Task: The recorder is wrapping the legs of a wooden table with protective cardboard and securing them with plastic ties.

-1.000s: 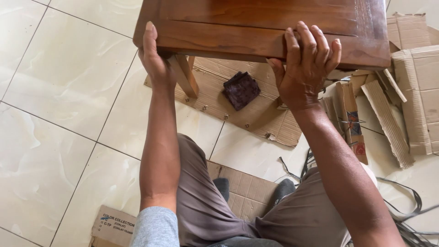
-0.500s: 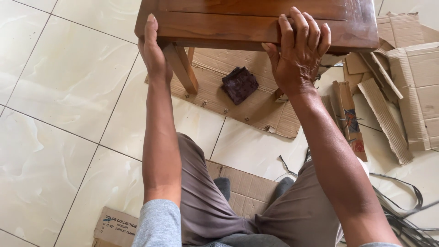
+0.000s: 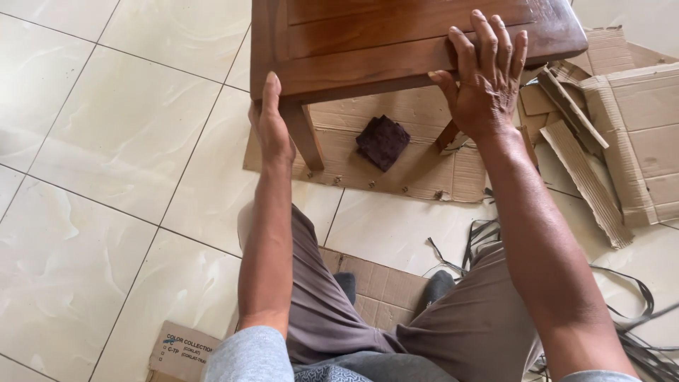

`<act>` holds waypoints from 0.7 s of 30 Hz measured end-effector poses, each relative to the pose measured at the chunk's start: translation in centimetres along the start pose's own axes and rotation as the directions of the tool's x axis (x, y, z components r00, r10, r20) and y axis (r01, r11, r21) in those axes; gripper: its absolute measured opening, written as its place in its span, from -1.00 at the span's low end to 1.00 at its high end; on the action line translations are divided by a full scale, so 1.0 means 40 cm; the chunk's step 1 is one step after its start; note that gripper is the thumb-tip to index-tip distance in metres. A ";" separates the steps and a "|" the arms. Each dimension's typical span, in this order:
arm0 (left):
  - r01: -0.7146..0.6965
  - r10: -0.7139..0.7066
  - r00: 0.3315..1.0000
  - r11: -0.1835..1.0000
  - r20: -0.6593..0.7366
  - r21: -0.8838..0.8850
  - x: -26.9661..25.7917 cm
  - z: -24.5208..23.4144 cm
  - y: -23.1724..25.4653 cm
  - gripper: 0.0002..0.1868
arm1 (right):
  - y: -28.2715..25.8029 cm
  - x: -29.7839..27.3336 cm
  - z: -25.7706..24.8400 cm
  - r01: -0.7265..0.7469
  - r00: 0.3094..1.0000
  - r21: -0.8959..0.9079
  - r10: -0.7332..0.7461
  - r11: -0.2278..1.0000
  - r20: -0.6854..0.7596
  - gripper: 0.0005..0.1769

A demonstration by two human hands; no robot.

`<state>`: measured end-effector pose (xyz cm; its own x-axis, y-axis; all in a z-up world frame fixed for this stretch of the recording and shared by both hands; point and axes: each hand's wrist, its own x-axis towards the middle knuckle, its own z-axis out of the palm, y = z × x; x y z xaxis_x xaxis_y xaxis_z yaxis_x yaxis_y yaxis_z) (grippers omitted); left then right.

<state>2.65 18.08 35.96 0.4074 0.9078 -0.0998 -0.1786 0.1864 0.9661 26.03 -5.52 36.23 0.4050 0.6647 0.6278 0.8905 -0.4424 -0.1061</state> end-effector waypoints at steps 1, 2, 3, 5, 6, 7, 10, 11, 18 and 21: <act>0.012 -0.011 1.000 1.000 -0.017 0.027 -0.027 0.003 0.004 -0.15 | 0.008 -0.005 -0.007 0.002 1.000 0.009 -0.002 1.000 0.008 0.03; 0.024 -0.022 0.999 0.998 -0.035 0.055 -0.053 0.005 0.008 -0.14 | 0.015 -0.009 -0.013 0.005 1.000 0.017 -0.005 1.000 0.016 0.02; 0.022 -0.020 0.999 0.998 -0.038 0.054 -0.071 0.004 0.001 -0.14 | 0.025 -0.016 -0.014 0.007 1.000 0.019 -0.007 1.000 0.015 0.02; -0.028 0.028 1.000 1.000 -0.007 -0.007 -0.107 0.004 -0.013 -0.23 | 0.047 -0.030 -0.017 -0.024 0.998 0.027 0.023 0.999 0.051 0.11; -0.030 0.030 1.000 1.000 -0.008 -0.008 -0.125 0.002 -0.021 -0.23 | 0.053 -0.039 -0.022 -0.022 0.999 0.028 0.021 0.999 0.049 0.11; -0.069 0.069 0.998 0.997 -0.007 0.023 -0.141 0.001 -0.030 -0.33 | 0.058 -0.047 -0.027 -0.069 0.993 0.021 0.066 0.997 0.095 0.12; -0.192 0.192 0.981 0.981 0.014 0.022 -0.203 0.002 -0.037 -0.54 | 0.065 -0.075 -0.044 -0.164 0.973 -0.007 0.163 0.986 0.163 0.14; -0.276 0.276 0.961 0.961 0.028 -0.015 -0.223 0.007 -0.037 -0.65 | 0.067 -0.081 -0.050 -0.209 0.960 -0.028 0.211 0.978 0.182 0.14; -0.408 0.414 0.910 0.878 0.032 0.251 -0.313 -0.013 -0.038 -0.64 | 0.036 -0.171 0.006 -0.352 0.935 0.083 0.353 0.932 -0.008 0.24; -0.381 0.380 0.924 0.905 0.044 0.191 -0.308 -0.018 -0.073 -0.58 | -0.096 -0.173 -0.021 -0.533 0.845 0.231 0.525 0.814 0.099 0.18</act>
<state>-2.49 6.62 34.20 0.3477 0.8931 0.2853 -0.1455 -0.2492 0.9574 19.63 -8.94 32.92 0.8307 0.3890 0.3982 0.5567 -0.5754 -0.5992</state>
